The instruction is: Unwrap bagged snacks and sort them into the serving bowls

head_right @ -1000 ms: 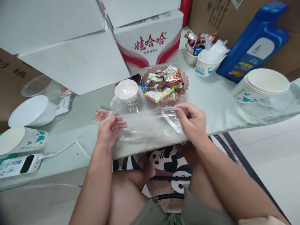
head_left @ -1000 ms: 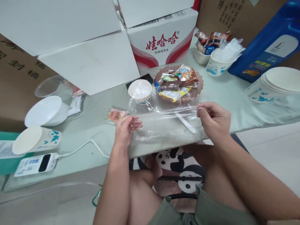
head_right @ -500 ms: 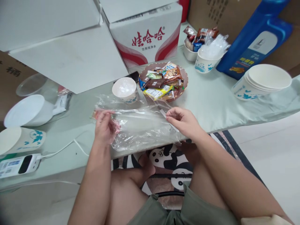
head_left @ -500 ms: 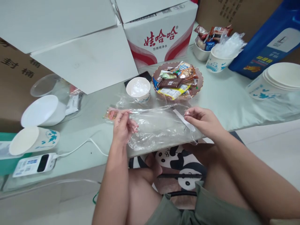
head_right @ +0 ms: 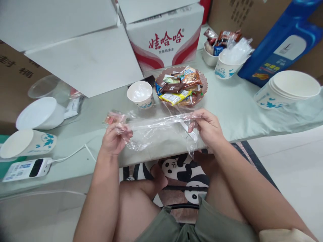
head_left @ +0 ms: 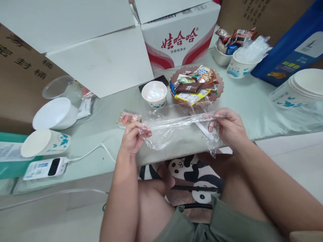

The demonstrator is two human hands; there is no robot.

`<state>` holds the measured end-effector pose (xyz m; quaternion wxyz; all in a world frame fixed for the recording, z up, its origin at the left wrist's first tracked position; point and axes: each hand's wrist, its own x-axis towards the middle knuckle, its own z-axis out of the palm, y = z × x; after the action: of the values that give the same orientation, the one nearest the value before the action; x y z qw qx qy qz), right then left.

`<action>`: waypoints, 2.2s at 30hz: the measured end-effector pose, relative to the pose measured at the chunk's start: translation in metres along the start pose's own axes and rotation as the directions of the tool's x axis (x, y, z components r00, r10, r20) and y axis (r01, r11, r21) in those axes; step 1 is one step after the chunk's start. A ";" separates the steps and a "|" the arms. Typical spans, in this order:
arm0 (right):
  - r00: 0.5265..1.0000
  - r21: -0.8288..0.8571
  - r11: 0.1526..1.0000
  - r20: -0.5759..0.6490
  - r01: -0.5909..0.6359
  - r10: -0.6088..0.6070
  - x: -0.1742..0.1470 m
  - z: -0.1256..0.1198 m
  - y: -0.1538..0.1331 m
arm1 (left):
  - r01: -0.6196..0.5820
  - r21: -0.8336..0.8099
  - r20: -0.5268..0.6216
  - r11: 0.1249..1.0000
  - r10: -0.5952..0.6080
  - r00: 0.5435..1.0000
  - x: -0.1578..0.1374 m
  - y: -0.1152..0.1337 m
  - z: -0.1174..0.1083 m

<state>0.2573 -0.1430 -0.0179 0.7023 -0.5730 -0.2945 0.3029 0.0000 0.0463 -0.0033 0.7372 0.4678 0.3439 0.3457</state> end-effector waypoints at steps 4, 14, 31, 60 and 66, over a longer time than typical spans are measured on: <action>0.998 -0.006 0.998 0.039 0.055 -0.055 -0.001 0.000 -0.005 | 0.026 0.061 0.053 0.998 -0.029 0.998 0.007 -0.003 -0.002; 1.000 -0.272 0.962 0.004 -0.027 0.030 0.001 0.005 -0.009 | 0.063 0.175 0.019 0.983 -0.067 0.998 0.009 -0.009 0.006; 0.992 -0.266 0.963 -0.128 -0.043 0.009 0.004 -0.004 0.004 | 0.064 0.199 0.005 0.978 -0.066 0.998 0.007 -0.003 0.000; 0.983 -0.253 0.964 0.179 0.084 -0.039 -0.011 0.065 0.004 | 0.108 0.234 0.276 0.966 -0.173 0.945 -0.005 -0.027 0.040; 0.988 -0.217 0.975 0.156 0.043 -0.008 -0.009 0.061 0.006 | 0.053 0.216 0.331 0.975 -0.125 0.935 -0.008 -0.023 0.033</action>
<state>0.2045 -0.1105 -0.0138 0.6134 -0.6181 -0.3871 0.3028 0.0275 0.0177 -0.0122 0.7489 0.5777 0.2648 0.1879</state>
